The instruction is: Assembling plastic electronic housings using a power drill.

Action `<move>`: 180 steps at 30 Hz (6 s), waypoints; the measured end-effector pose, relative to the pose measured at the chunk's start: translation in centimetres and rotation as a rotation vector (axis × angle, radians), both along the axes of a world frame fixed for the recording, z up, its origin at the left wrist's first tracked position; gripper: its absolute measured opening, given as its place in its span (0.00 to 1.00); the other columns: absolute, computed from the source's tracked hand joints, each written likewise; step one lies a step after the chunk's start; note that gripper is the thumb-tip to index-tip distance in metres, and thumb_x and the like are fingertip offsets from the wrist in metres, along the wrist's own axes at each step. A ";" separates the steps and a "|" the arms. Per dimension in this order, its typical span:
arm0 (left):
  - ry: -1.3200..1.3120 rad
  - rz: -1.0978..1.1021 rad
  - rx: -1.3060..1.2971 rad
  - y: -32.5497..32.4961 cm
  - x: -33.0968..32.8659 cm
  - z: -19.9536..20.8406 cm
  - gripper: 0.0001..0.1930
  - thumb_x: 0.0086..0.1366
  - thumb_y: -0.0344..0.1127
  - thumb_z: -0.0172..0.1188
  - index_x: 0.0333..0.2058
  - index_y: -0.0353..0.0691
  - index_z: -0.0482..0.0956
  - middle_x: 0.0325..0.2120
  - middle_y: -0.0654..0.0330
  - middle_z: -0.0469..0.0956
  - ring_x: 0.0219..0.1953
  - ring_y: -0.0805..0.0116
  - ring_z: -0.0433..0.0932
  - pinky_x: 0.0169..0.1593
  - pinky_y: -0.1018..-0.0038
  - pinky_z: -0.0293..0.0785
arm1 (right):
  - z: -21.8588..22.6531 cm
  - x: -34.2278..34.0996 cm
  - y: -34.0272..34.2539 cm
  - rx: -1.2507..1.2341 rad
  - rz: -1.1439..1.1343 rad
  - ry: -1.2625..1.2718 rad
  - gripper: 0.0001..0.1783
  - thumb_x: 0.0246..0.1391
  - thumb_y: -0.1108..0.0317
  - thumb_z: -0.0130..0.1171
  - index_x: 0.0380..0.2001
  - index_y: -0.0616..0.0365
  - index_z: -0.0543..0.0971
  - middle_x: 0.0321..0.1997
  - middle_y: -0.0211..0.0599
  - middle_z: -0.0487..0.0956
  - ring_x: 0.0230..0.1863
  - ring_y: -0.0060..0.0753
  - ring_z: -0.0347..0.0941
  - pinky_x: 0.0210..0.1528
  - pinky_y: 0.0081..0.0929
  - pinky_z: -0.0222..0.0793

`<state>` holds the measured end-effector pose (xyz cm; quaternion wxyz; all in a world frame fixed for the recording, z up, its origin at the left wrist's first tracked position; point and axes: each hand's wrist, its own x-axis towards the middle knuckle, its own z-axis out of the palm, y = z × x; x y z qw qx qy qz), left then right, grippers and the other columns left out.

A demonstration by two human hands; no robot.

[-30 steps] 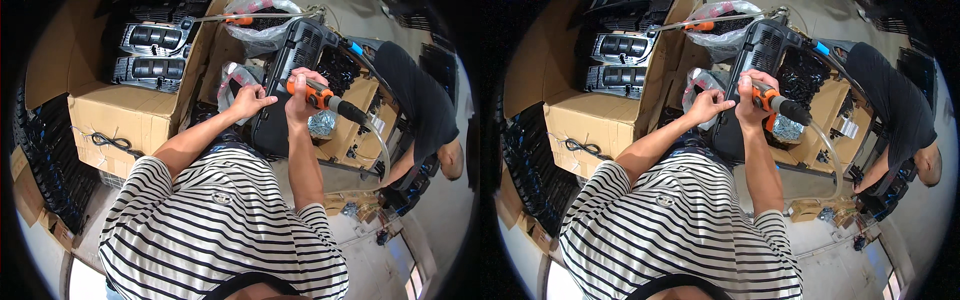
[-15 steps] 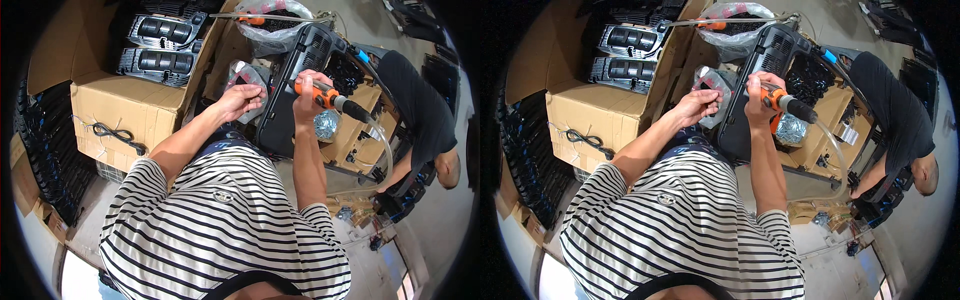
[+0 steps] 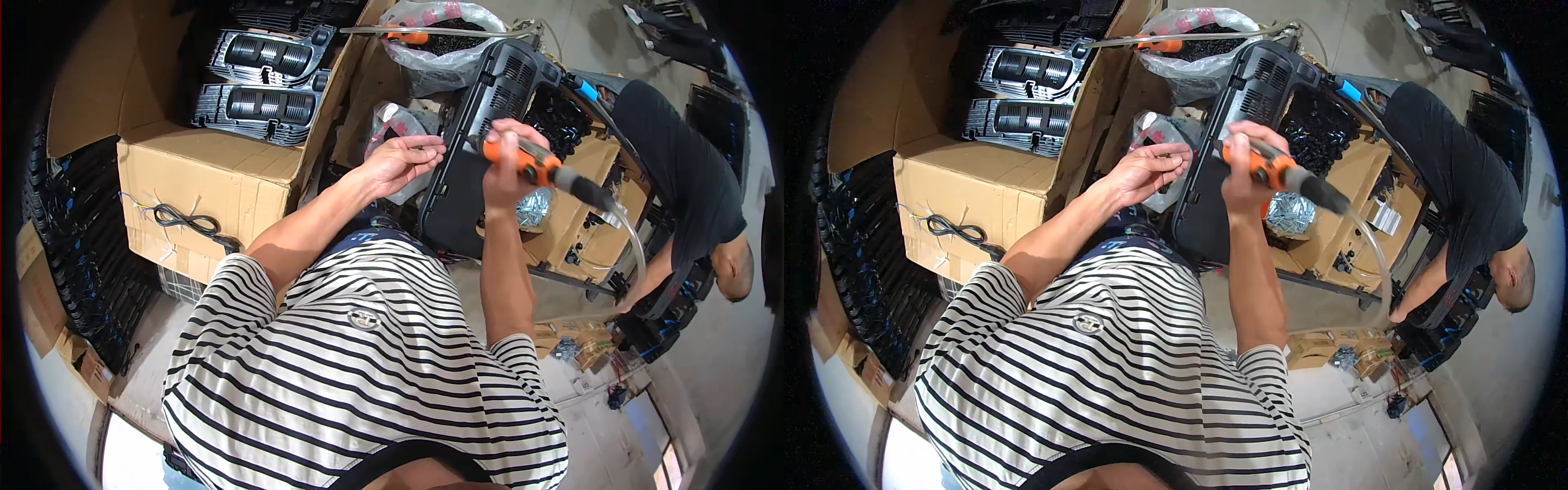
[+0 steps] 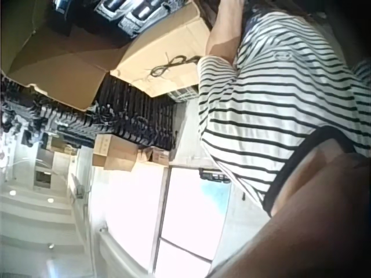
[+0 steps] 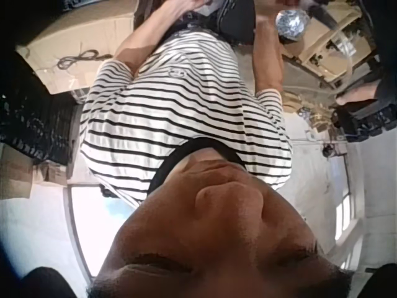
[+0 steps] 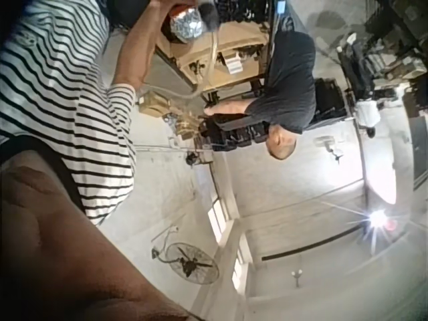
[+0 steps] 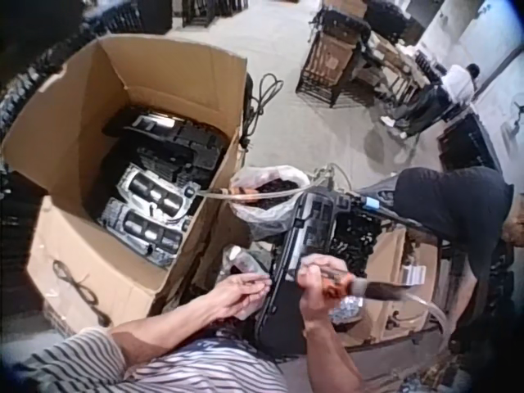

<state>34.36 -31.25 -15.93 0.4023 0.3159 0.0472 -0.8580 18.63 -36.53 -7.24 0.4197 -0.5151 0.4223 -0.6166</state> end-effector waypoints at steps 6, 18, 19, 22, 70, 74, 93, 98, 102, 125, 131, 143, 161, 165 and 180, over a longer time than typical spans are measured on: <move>-0.030 -0.056 -0.007 -1.8 -1.3 2.4 0.14 0.66 0.26 0.55 0.49 0.29 0.74 0.43 0.56 0.78 0.44 0.69 0.78 0.51 0.77 0.76 | 3.8 -1.8 1.8 -0.071 -0.061 -0.160 0.08 0.57 0.72 0.51 0.39 0.62 0.70 0.36 0.51 0.76 0.30 0.34 0.69 0.38 0.33 0.69; 0.032 -0.212 -0.166 -5.9 -4.7 3.5 0.07 0.66 0.34 0.59 0.37 0.36 0.79 0.26 0.64 0.76 0.25 0.78 0.70 0.30 0.83 0.68 | 8.1 -5.2 2.4 -0.115 -0.251 -0.274 0.12 0.58 0.62 0.51 0.40 0.59 0.70 0.34 0.50 0.76 0.29 0.36 0.68 0.38 0.37 0.66; 0.029 -0.228 -0.176 -6.3 -5.0 3.7 0.07 0.66 0.34 0.59 0.37 0.36 0.79 0.26 0.64 0.76 0.25 0.78 0.70 0.30 0.83 0.68 | 8.3 -5.4 2.2 -0.127 -0.265 -0.277 0.12 0.58 0.62 0.51 0.40 0.59 0.70 0.34 0.50 0.76 0.29 0.36 0.68 0.38 0.37 0.66; 0.051 -0.283 -0.169 -7.6 -5.6 4.6 0.07 0.66 0.34 0.59 0.36 0.37 0.78 0.25 0.65 0.75 0.26 0.76 0.70 0.32 0.79 0.68 | 8.8 -5.9 1.5 -0.145 -0.287 -0.278 0.13 0.57 0.61 0.52 0.40 0.59 0.70 0.33 0.49 0.77 0.29 0.35 0.69 0.37 0.37 0.66; -1.445 -0.331 -0.793 -22.1 -5.8 -1.3 0.15 0.65 0.38 0.59 0.47 0.38 0.80 0.32 0.59 0.82 0.32 0.73 0.75 0.39 0.73 0.72 | 0.5 -14.2 -22.5 -0.104 -0.580 -0.089 0.04 0.51 0.77 0.59 0.29 0.66 0.74 0.28 0.43 0.79 0.24 0.28 0.73 0.31 0.27 0.72; -1.493 -0.324 -0.827 -22.1 -5.9 -1.5 0.15 0.64 0.38 0.60 0.47 0.40 0.81 0.30 0.59 0.82 0.30 0.74 0.75 0.38 0.73 0.71 | 0.2 -13.6 -22.8 -0.093 -0.554 -0.075 0.04 0.51 0.78 0.59 0.29 0.66 0.74 0.28 0.42 0.79 0.24 0.27 0.74 0.31 0.26 0.72; -0.303 -0.142 -0.121 -18.2 -2.6 1.2 0.11 0.71 0.36 0.50 0.44 0.33 0.73 0.30 0.55 0.79 0.29 0.68 0.78 0.35 0.76 0.75 | -2.2 -12.8 -24.1 -0.012 -0.420 -0.064 0.08 0.49 0.77 0.61 0.31 0.63 0.71 0.26 0.39 0.76 0.24 0.27 0.73 0.33 0.26 0.72; -0.220 -0.230 -0.178 -17.2 -2.9 2.1 0.10 0.71 0.35 0.50 0.42 0.34 0.73 0.31 0.54 0.79 0.30 0.67 0.79 0.36 0.75 0.77 | -2.0 -13.1 -24.0 -0.056 -0.401 -0.079 0.07 0.50 0.77 0.61 0.31 0.62 0.71 0.27 0.39 0.77 0.25 0.28 0.73 0.32 0.27 0.72; -0.196 -0.294 -0.175 -17.3 -4.1 3.5 0.08 0.69 0.32 0.53 0.42 0.34 0.73 0.32 0.54 0.79 0.30 0.68 0.79 0.36 0.76 0.77 | -0.8 -13.5 -23.1 -0.014 -0.355 0.076 0.06 0.53 0.76 0.58 0.32 0.61 0.71 0.30 0.40 0.78 0.28 0.28 0.73 0.36 0.29 0.71; 0.130 -0.227 -0.099 -18.6 -7.9 3.5 0.07 0.63 0.30 0.61 0.38 0.34 0.80 0.28 0.59 0.79 0.28 0.73 0.75 0.33 0.81 0.73 | 6.4 -8.4 -12.0 0.014 -0.262 -0.475 0.10 0.56 0.68 0.53 0.39 0.61 0.70 0.35 0.50 0.77 0.29 0.33 0.69 0.39 0.35 0.68; 0.306 -0.197 -0.005 -19.2 -8.2 1.9 0.10 0.65 0.34 0.60 0.40 0.33 0.78 0.28 0.60 0.78 0.27 0.75 0.74 0.33 0.81 0.73 | 5.3 -7.0 -13.2 -0.013 -0.323 -0.470 0.09 0.59 0.64 0.53 0.36 0.60 0.73 0.35 0.44 0.76 0.30 0.33 0.68 0.39 0.34 0.64; -0.323 -0.027 -0.005 -16.6 -2.5 1.8 0.14 0.72 0.34 0.46 0.47 0.29 0.73 0.38 0.53 0.78 0.35 0.70 0.78 0.40 0.76 0.77 | 1.2 -6.2 -22.6 -0.092 -0.411 -0.173 0.05 0.53 0.78 0.59 0.32 0.62 0.73 0.29 0.44 0.78 0.26 0.28 0.73 0.32 0.25 0.72; -0.366 -0.148 0.000 -13.2 1.2 0.2 0.11 0.70 0.38 0.53 0.36 0.34 0.75 0.25 0.59 0.77 0.24 0.74 0.73 0.26 0.79 0.70 | -1.1 -5.2 -24.8 0.005 -0.257 0.019 0.08 0.49 0.78 0.61 0.30 0.62 0.71 0.26 0.37 0.76 0.24 0.28 0.75 0.30 0.25 0.74; -0.371 -0.135 0.004 -13.5 1.1 2.3 0.09 0.69 0.36 0.54 0.36 0.34 0.75 0.27 0.59 0.77 0.25 0.73 0.74 0.28 0.77 0.71 | -1.2 -5.1 -24.4 -0.019 -0.278 -0.026 0.07 0.49 0.78 0.61 0.29 0.62 0.71 0.26 0.37 0.76 0.24 0.28 0.74 0.30 0.24 0.74; -0.042 -0.092 -0.025 -15.9 -2.7 3.0 0.08 0.66 0.33 0.58 0.40 0.36 0.77 0.30 0.63 0.78 0.29 0.76 0.75 0.35 0.82 0.74 | 4.3 -4.4 -13.9 0.012 -0.155 -0.328 0.07 0.57 0.72 0.53 0.39 0.61 0.72 0.34 0.44 0.76 0.31 0.32 0.70 0.40 0.34 0.68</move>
